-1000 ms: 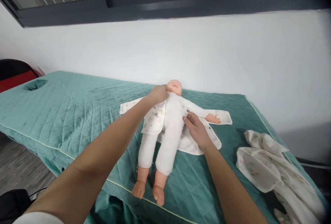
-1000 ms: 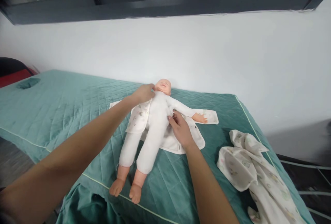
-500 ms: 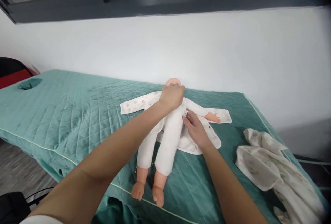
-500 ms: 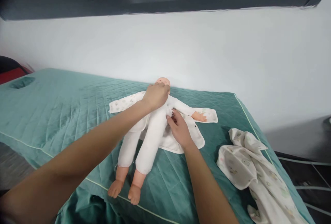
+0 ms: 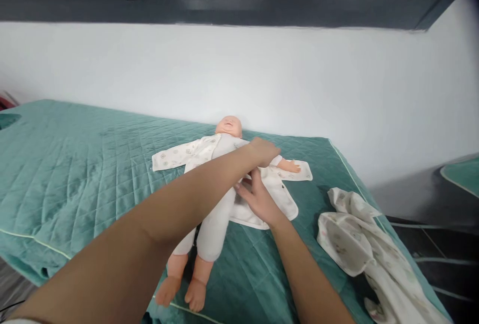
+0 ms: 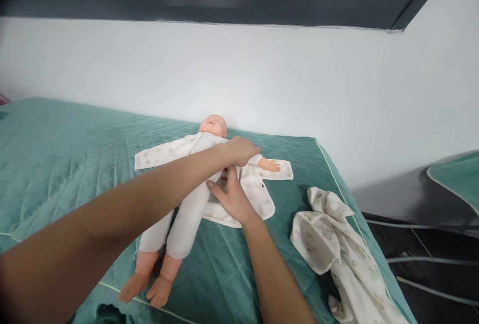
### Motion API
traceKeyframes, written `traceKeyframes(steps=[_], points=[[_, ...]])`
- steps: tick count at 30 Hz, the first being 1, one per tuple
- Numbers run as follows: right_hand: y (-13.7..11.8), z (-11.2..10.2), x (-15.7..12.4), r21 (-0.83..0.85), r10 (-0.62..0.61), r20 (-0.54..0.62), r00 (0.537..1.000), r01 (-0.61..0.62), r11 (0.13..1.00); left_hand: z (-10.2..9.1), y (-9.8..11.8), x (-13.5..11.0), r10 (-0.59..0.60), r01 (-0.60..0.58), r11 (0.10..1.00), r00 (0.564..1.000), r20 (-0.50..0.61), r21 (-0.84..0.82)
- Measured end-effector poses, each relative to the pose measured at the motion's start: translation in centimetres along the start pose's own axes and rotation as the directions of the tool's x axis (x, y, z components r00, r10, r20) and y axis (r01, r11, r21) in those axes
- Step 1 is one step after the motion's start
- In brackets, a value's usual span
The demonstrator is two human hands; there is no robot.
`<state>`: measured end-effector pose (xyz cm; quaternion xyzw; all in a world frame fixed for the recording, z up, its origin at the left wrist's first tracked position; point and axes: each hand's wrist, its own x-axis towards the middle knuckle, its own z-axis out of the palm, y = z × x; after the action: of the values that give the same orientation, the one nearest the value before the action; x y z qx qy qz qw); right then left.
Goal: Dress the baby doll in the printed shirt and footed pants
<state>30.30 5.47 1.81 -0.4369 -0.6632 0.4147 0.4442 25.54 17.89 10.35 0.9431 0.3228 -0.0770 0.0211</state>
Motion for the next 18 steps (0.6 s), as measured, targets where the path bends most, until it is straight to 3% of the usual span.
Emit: traceKeyframes(steps=[6, 8, 9, 11, 13, 14, 16, 18], points=[[0.1, -1.9, 0.0, -0.068, 0.039, 0.048, 0.998, -0.036, 0.997, 0.5, -2.3, -0.4, -0.057, 0.056, 0.998, 0.998, -0.039, -0.033], [0.8, -3.2, 0.3, -0.113, 0.069, -0.02, 0.997, -0.071, 0.991, 0.7, -2.8, -0.5, -0.075, 0.074, 0.997, 0.996, -0.051, -0.028], [1.1, -3.9, 0.4, -0.179, 0.081, -0.109, 0.991, -0.1, 0.979, 0.7, -3.0, -0.6, -0.079, 0.078, 0.997, 0.995, -0.063, -0.023], [1.8, -5.4, 0.8, -0.369, 0.099, -0.354, 0.93, -0.236, 0.899, 0.7, -3.1, -0.9, -0.083, 0.082, 0.997, 0.993, -0.09, -0.012], [2.2, -6.5, 1.1, -0.504, 0.133, -0.533, 0.836, -0.44, 0.743, 0.6, -3.1, -1.2, -0.092, 0.092, 0.996, 0.99, -0.104, -0.005], [2.3, -6.9, 1.2, -0.538, 0.167, -0.569, 0.805, -0.519, 0.664, 0.5, -3.1, -1.3, -0.097, 0.098, 0.995, 0.99, -0.105, -0.001], [2.4, -7.3, 1.3, -0.571, 0.253, -0.564, 0.786, -0.593, 0.568, 0.4, -3.1, -1.7, -0.106, 0.107, 0.994, 0.989, -0.105, 0.006], [2.6, -7.5, 1.2, -0.567, 0.308, -0.527, 0.792, -0.597, 0.567, 0.3, -3.2, -1.9, -0.115, 0.117, 0.993, 0.987, -0.108, 0.008]])
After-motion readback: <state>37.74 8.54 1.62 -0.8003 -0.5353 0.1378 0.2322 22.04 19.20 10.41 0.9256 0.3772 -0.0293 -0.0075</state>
